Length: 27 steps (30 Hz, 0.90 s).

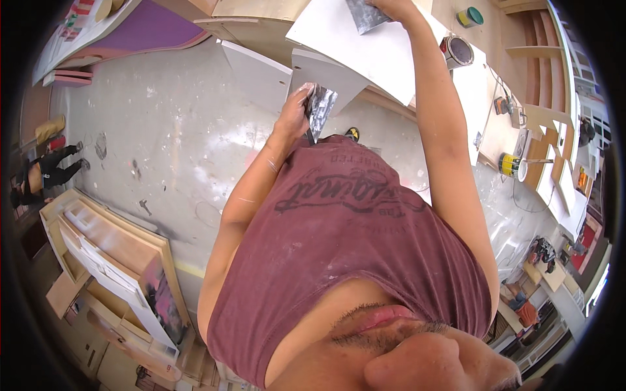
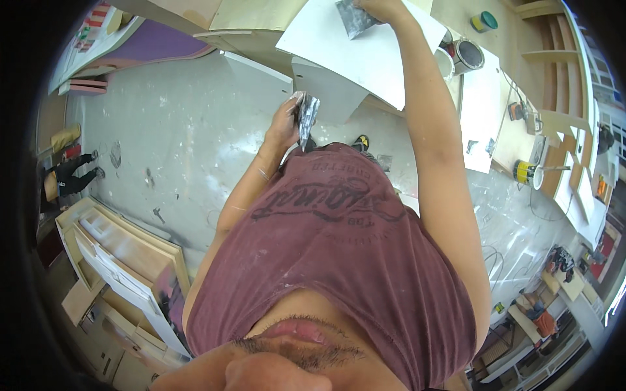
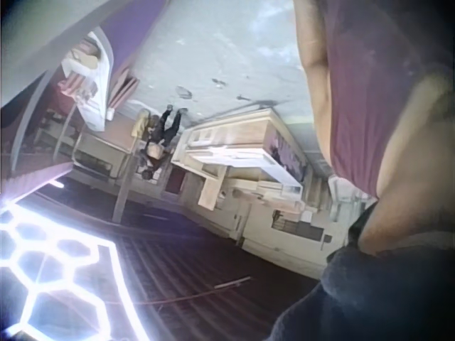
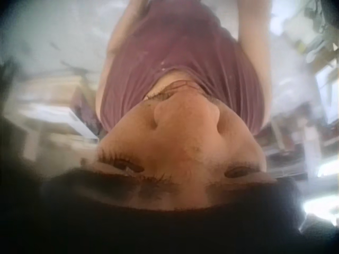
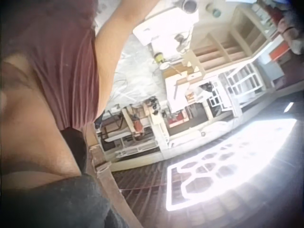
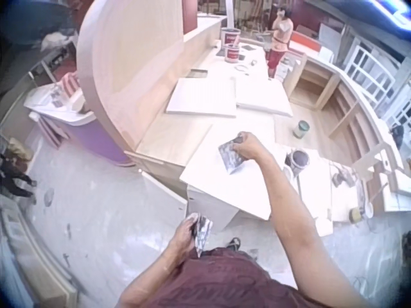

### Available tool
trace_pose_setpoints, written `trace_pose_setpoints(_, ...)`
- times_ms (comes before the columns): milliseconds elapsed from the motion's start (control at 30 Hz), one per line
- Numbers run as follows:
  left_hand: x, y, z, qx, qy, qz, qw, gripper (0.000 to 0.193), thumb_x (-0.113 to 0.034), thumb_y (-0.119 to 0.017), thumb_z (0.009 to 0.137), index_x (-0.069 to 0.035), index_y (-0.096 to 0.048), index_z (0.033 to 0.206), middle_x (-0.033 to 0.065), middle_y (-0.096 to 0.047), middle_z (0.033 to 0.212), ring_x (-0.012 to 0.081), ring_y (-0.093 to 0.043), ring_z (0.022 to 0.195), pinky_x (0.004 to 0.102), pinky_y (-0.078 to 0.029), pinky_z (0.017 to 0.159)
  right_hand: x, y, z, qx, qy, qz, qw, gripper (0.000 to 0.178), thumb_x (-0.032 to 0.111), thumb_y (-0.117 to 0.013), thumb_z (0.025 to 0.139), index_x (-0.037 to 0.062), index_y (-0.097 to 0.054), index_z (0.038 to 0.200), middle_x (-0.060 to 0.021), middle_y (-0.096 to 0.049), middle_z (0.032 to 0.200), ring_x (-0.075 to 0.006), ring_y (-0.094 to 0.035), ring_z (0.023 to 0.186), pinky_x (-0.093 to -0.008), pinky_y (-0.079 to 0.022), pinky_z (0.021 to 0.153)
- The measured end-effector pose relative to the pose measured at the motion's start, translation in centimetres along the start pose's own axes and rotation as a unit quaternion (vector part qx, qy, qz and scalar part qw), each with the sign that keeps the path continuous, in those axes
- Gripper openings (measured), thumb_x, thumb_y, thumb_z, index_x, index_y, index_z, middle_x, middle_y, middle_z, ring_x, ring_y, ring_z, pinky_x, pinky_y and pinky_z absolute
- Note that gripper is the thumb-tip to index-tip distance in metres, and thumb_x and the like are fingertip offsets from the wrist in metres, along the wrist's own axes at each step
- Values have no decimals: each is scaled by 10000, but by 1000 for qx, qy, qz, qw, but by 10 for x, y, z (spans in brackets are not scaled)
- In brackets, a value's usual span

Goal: The person sands the edges and surfaces of white wooden panels using pieces of sandpaper, periodically alternating between different sheets of sandpaper and touching the wood to check the surface.

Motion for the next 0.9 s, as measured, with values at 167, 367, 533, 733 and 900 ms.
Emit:
trace_pose_setpoints(167,30,9,17,89,54,-12,995,319,-341,-459,1010,-74,-603,913,6,-488,604,112,-362,441,253,-292,435,52,-120,-24,161,155,-80,971,573,420,-750,787,-15,-650,1147,-173,-712,996,-252,-688,857,-337,-544,756)
trace_pose_setpoints(367,15,-39,8,135,93,112,980,645,-511,-451,1009,-17,-412,1422,2,-522,628,53,-267,398,210,-221,393,19,8,-70,97,-5,243,965,393,149,-745,829,-61,-609,1133,-107,-698,915,-158,-656,779,-292,-545,669)
trace_pose_setpoints(533,13,-70,22,153,112,171,967,546,-522,-481,995,-60,-522,1283,0,-515,627,47,-278,400,204,-229,393,-59,143,-114,-51,-127,32,990,632,185,-837,720,-40,-570,1247,-83,-698,942,-158,-641,793,-297,-531,640)
trace_pose_setpoints(733,22,-65,49,100,130,142,976,313,-425,-547,990,-164,-461,840,-34,-402,554,56,-265,378,211,-240,381,-57,93,-138,70,-15,47,996,228,104,-759,740,-3,-676,923,-89,-680,788,-188,-624,692,-333,-506,577)
trace_pose_setpoints(900,17,-61,51,89,123,173,973,328,-403,-550,994,-153,-493,790,-43,-367,517,74,-282,375,226,-233,375,-24,37,-192,144,24,-108,983,619,386,-802,752,18,-597,1205,-140,-665,1031,-215,-633,920,-349,-518,805)
Point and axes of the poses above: each hand's wrist, its own z-axis towards the middle knuckle, its own y-axis out of the back of the hand, x = y × z, the point moved 10 cm from there along z, towards the middle knuckle
